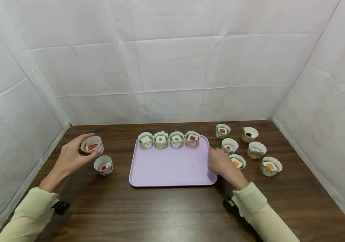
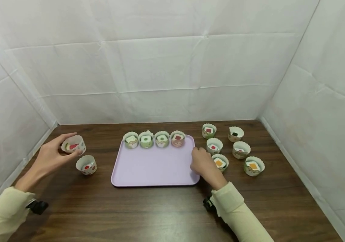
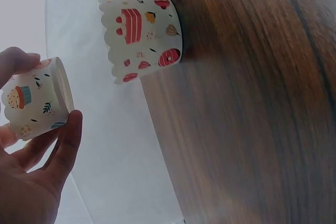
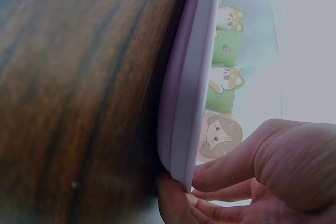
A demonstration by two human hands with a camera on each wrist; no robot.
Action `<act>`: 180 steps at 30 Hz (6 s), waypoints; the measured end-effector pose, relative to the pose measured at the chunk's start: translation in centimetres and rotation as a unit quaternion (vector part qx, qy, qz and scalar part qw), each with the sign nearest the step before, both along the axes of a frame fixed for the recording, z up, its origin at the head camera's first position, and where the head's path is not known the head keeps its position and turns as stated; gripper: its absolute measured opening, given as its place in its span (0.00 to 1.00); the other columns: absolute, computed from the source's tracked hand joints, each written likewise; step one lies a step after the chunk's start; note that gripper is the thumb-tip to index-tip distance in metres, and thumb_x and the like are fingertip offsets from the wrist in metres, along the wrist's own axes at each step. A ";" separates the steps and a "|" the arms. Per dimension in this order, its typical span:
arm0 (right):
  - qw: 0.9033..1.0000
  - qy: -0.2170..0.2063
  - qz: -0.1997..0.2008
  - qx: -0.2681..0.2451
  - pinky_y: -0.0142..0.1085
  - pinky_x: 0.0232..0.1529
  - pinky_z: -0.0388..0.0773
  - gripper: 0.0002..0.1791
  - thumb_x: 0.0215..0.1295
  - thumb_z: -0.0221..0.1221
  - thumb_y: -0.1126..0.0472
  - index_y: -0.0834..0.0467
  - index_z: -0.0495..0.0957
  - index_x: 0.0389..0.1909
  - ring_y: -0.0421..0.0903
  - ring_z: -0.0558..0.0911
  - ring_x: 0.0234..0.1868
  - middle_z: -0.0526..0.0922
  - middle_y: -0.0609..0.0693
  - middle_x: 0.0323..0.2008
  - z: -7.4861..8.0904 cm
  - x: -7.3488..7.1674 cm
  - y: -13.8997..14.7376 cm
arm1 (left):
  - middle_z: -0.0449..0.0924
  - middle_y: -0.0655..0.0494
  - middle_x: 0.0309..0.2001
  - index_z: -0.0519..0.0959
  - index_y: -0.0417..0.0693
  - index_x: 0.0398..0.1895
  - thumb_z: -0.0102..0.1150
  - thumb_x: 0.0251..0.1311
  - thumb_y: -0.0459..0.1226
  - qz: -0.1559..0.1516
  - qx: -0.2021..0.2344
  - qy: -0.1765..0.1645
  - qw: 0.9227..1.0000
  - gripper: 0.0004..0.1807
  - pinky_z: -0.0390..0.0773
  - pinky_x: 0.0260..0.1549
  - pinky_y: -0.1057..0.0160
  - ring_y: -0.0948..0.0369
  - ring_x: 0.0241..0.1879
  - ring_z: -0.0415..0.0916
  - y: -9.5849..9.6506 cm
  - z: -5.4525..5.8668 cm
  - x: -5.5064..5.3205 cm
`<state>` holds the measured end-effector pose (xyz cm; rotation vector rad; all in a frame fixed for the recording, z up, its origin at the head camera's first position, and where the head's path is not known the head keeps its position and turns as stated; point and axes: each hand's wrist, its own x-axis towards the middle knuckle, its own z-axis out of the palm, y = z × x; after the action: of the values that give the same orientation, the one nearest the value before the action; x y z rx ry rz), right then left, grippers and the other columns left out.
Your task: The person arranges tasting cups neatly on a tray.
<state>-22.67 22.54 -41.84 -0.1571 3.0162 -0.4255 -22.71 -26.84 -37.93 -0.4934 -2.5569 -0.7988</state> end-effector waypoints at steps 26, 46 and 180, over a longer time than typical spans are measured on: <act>1.000 -0.001 0.000 -0.004 0.57 0.46 0.81 0.24 0.58 0.57 0.71 0.76 0.75 0.57 0.61 0.80 0.45 0.81 0.70 0.47 0.0 0.0 0.0 | 0.81 0.38 0.60 0.76 0.41 0.67 0.73 0.58 0.42 -0.033 0.005 0.002 0.999 0.34 0.80 0.42 0.48 0.47 0.49 0.82 4.3 -0.1 -1.6; 1.000 0.008 0.005 -0.001 0.60 0.48 0.80 0.22 0.56 0.57 0.71 0.74 0.76 0.53 0.63 0.80 0.46 0.81 0.69 0.44 -0.2 0.0 0.2 | 0.82 0.43 0.57 0.76 0.43 0.67 0.74 0.55 0.42 -0.074 0.020 0.008 0.997 0.34 0.79 0.42 0.52 0.49 0.50 0.79 7.9 -0.6 -2.9; 1.000 -0.017 -0.007 0.001 0.57 0.50 0.82 0.26 0.59 0.57 0.71 0.75 0.73 0.60 0.62 0.80 0.49 0.80 0.70 0.50 0.5 0.3 -0.3 | 0.75 0.46 0.43 0.65 0.41 0.47 0.78 0.51 0.36 -0.107 -0.095 -0.198 0.970 0.30 0.71 0.32 0.62 0.56 0.35 0.69 13.3 -2.3 -4.2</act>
<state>-22.39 22.26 -41.32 -0.1264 2.9860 -0.4227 -26.92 -13.50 -40.25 -0.7463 -3.0080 -0.7936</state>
